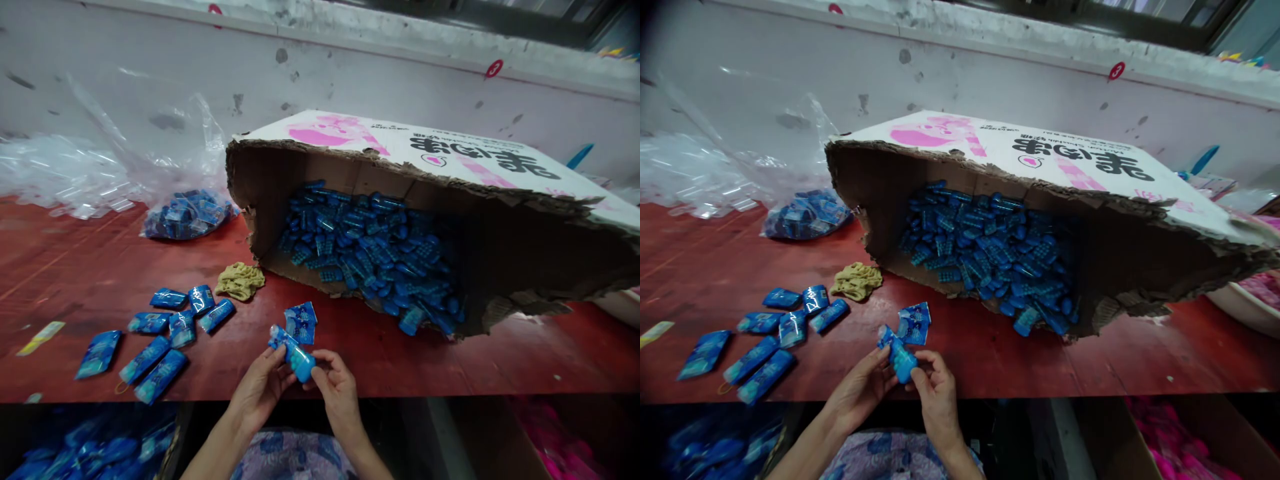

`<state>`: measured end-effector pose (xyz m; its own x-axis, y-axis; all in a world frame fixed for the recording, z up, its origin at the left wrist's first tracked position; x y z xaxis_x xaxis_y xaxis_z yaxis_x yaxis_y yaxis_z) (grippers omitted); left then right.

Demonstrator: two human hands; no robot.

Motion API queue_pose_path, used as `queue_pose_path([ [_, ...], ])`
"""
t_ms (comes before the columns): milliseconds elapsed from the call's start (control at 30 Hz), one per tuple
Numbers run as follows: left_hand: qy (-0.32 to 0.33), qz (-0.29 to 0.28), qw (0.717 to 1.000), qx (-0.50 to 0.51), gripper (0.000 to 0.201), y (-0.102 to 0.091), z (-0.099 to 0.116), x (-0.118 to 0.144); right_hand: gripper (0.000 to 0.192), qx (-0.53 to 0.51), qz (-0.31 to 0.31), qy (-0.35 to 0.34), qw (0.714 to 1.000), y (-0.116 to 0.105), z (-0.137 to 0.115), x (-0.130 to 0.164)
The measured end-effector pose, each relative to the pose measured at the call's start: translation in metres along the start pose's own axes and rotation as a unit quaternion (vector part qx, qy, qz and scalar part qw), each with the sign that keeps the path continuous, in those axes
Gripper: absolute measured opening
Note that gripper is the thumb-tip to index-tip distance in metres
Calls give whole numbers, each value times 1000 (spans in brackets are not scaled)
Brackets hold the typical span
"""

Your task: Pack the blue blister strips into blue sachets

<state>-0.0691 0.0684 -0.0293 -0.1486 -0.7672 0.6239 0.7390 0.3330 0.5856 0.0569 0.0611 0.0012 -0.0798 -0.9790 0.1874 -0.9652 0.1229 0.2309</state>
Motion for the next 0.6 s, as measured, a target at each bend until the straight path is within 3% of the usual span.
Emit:
queue_pose_path([
  [167, -82, -85, 992, -54, 12, 15, -12, 7, 23, -25, -47, 9, 999, 1, -3, -10],
  [233, -78, -92, 989, -82, 14, 17, -11, 8, 24, -22, -58, 6, 998, -3, -6, -15],
  [467, -6, -26, 993, -111, 26, 10, -9, 0, 18, -14, -45, 15, 999, -3, 5, -15],
  [600, 49, 37, 992, -112, 26, 0, -4, -3, 13, 89, 15, -64, 994, -1, -3, -5],
])
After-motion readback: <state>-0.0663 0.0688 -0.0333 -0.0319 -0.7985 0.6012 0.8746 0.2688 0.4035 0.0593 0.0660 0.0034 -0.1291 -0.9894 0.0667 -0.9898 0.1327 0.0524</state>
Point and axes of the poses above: each hand's wrist, its own x-axis away from the middle knuckle, its own y-axis out of the palm, z = x × y, the point moved 9 cm from there along -x, towards the middle knuckle, and after that the axes turned 2 degrees about y, right-handed, at the moved point
